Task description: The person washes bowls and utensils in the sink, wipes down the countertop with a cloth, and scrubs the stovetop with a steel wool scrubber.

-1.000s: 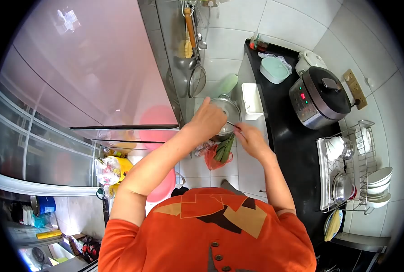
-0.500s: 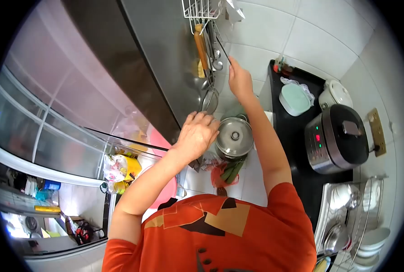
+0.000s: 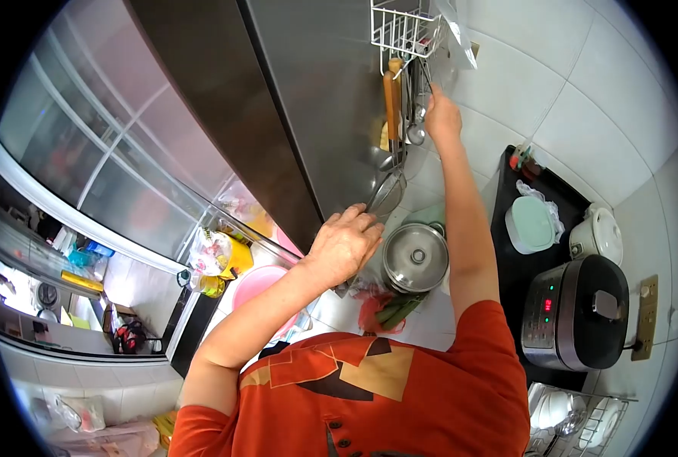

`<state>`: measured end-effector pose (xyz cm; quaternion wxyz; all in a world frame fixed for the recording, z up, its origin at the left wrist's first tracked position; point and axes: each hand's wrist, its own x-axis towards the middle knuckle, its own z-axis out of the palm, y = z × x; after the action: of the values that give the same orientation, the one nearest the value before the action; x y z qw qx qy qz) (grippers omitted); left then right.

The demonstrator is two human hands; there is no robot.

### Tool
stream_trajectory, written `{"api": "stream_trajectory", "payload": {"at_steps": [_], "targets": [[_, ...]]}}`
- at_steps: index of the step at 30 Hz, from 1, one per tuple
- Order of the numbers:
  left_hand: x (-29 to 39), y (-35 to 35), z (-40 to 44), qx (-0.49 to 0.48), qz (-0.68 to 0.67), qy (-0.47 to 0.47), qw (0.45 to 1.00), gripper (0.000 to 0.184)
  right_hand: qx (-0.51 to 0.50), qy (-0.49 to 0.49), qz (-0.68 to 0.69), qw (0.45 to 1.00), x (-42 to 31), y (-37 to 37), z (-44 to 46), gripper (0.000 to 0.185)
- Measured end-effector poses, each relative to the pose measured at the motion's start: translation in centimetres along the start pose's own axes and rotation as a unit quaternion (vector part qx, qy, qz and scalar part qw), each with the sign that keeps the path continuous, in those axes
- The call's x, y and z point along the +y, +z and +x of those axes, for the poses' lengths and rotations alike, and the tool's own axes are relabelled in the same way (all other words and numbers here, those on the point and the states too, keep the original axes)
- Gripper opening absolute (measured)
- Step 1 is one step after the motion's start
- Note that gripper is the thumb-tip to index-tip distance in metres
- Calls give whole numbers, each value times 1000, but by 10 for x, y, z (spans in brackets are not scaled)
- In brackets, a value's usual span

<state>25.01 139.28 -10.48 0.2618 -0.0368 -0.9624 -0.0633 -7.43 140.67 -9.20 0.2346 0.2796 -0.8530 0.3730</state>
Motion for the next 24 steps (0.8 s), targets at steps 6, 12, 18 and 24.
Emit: {"api": "stream_trajectory", "payload": {"at_steps": [6, 12, 18, 24], "targets": [[-6, 0, -3, 18, 24, 5, 1000, 20, -37, -31, -1, 999, 8, 0, 8, 33], [-5, 0, -9, 26, 36, 16, 999, 21, -78, -65, 57, 993, 21, 20, 3, 37], [-6, -4, -45, 10, 29, 21, 999, 23, 71, -128, 43, 988, 55, 49, -51, 50], [-21, -43, -134, -8, -22, -2, 1000, 24, -55, -21, 214, 975, 37, 15, -225, 37]]}}
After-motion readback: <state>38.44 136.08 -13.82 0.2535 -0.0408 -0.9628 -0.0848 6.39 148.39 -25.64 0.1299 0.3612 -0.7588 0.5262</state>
